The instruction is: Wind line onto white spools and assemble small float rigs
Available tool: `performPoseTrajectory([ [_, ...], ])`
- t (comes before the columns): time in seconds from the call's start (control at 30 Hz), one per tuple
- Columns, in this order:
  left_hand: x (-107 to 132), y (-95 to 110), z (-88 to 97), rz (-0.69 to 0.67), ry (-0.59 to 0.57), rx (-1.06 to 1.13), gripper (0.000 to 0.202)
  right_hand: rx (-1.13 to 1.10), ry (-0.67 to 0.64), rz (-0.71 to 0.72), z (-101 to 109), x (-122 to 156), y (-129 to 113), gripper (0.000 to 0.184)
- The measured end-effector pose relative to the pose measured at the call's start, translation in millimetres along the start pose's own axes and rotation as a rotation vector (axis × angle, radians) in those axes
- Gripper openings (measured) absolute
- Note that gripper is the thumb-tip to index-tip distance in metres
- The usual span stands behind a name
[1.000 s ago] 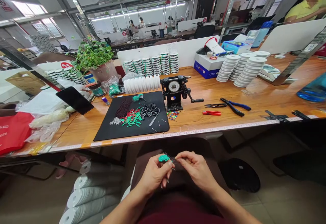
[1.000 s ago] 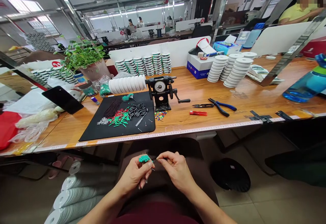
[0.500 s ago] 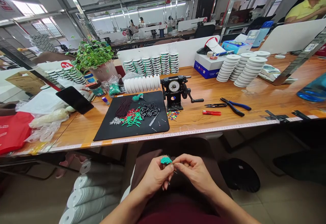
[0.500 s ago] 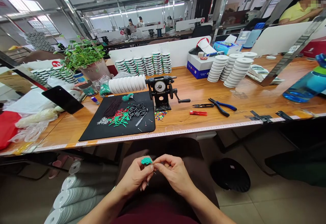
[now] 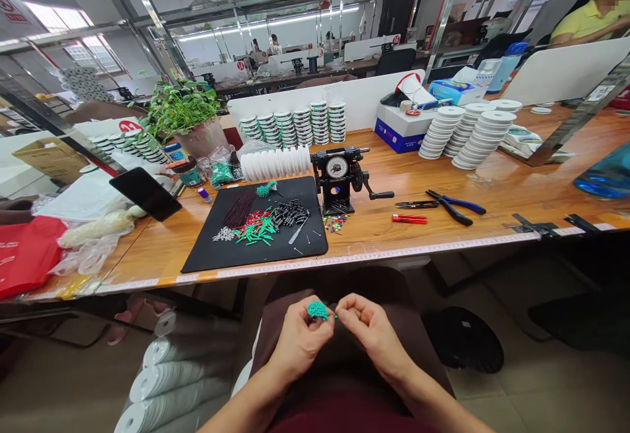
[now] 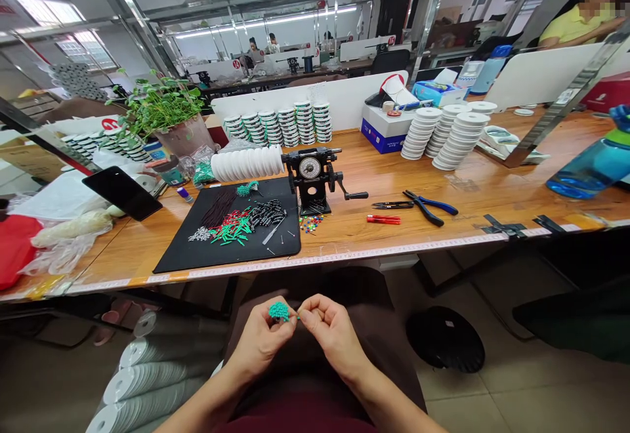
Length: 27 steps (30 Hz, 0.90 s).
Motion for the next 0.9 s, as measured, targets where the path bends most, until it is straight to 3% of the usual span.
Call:
performPoseTrajectory([
  [0.17, -1, -6, 3.6, 0.05, 0.0, -0.072, 0.024, 0.658, 0.038, 0.266, 1, 9, -22, 0.02],
  [0.3, 0, -7, 3.9, -0.008, -0.011, -0.076, 0.027, 0.87, 0.046, 0.393, -2, 12, -28, 0.018],
  [0.43, 4, -3, 19.0, 0.03, -0.037, 0.054, 0.034, 0.83, 0.077, 0.265, 26, -4, -12, 0.022],
  [0.57, 7, 15, 41.4, 0.043, -0.012, 0.142, 0.041, 0.817, 0.05, 0.201, 54, -16, -5, 0.021],
  [0.67, 6, 27, 36.5, 0.01, -0.068, -0.011, 0.036, 0.761, -0.092, 0.198, 40, -11, -12, 0.017],
  [0.77, 3, 28, 23.7, -0.025, -0.092, -0.158, 0.028, 0.482, -0.258, 0.135, 9, -1, -22, 0.031],
  [0.9, 2, 22, 13.3, -0.051, -0.122, -0.284, 0.022, 0.322, -0.251, 0.03, -9, 5, -26, 0.04],
])
Point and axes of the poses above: each hand's wrist, its own x-axis away from the middle knuckle, its own z-axis out of the back of the hand, y = z × x, the point moved 7 cm from there along -x, towards the middle knuckle, and after that the axes turned 6 degrees about x, right-handed, at the moved point
